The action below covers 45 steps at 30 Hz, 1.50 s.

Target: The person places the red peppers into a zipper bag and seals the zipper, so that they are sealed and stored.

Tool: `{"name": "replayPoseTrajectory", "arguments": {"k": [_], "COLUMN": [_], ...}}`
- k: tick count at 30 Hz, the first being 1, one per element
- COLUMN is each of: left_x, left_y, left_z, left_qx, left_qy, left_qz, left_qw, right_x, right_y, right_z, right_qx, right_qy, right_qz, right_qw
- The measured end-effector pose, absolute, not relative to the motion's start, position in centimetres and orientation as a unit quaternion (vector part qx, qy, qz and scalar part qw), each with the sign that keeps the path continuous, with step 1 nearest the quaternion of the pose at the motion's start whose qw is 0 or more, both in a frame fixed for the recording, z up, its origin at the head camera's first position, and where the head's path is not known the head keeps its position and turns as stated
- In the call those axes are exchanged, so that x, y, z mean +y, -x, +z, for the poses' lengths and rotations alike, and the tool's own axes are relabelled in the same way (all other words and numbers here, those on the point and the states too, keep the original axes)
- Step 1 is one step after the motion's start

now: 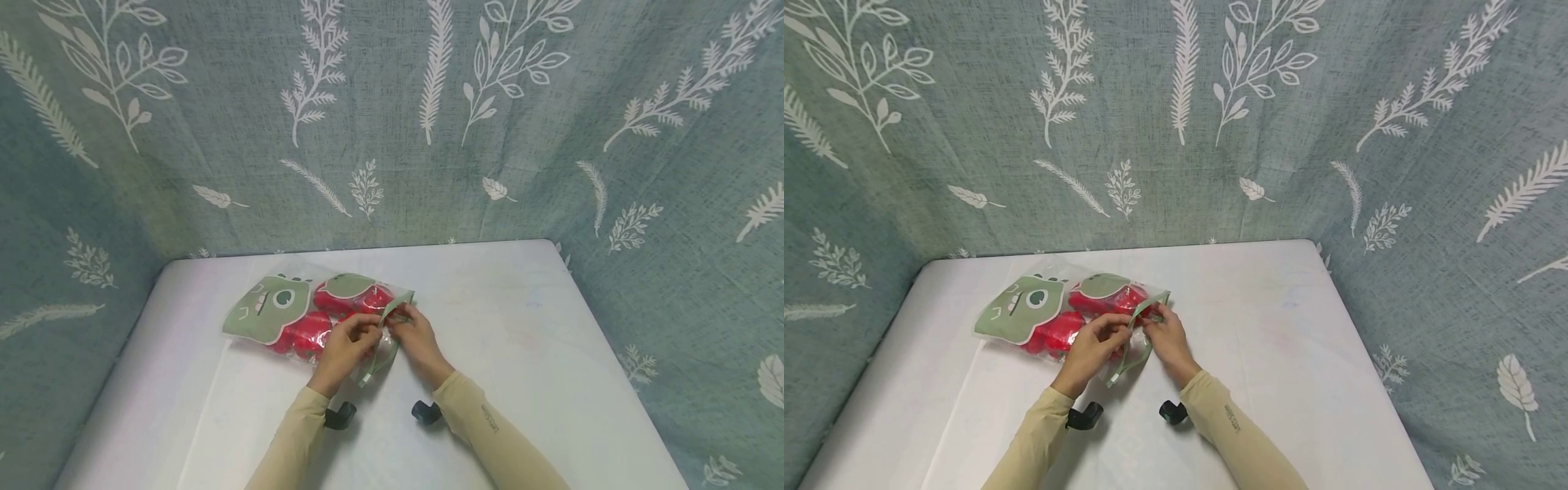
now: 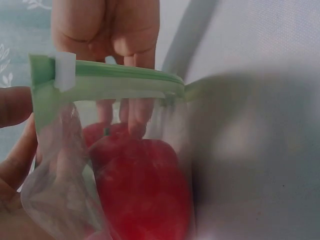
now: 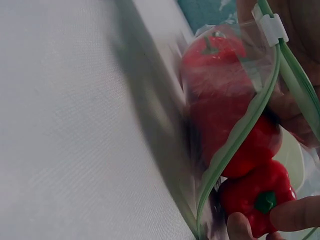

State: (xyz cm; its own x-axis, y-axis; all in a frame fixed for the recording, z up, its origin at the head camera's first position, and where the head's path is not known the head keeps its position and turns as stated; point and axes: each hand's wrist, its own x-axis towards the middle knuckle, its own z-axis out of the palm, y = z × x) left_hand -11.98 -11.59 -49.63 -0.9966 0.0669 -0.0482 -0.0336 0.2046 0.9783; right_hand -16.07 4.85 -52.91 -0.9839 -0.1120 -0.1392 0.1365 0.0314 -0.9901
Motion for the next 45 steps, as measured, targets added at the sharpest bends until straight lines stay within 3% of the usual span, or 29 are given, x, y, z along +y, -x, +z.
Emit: {"name": "replayPoseTrajectory", "arguments": {"k": [10, 17, 27, 35, 39, 45], "left_x": [-11.0, -11.1, -11.4, -12.8, -13.6, -14.5], "left_y": [11.6, 12.0, 11.1, 7.8, 5.7, 3.5], "left_z": [-47.7, -49.3, -48.1, -47.2, -47.7, -49.0], "left_qx": [0.778, 0.778, 0.800, 0.793, 0.788, 0.790], "left_qy": [-0.003, -0.007, -0.028, -0.031, 0.000, 0.118], "left_qz": [0.627, 0.626, 0.598, 0.607, 0.615, 0.601], "left_qw": [0.051, 0.043, 0.027, 0.036, 0.030, 0.037], "right_x": [4.3, 4.3, 6.1, 8.2, 9.1, 9.9], "right_y": [16.4, 16.5, 16.2, 15.5, 14.8, 13.4], "right_z": [-52.6, -52.8, -52.5, -51.4, -51.0, -50.8], "right_qx": [0.707, 0.708, 0.672, 0.628, 0.618, 0.615], "right_qy": [0.032, 0.023, -0.033, -0.077, -0.086, -0.082], "right_qz": [-0.697, -0.693, -0.731, -0.770, -0.777, -0.777], "right_qw": [0.119, 0.136, 0.115, 0.083, 0.080, 0.110]}}
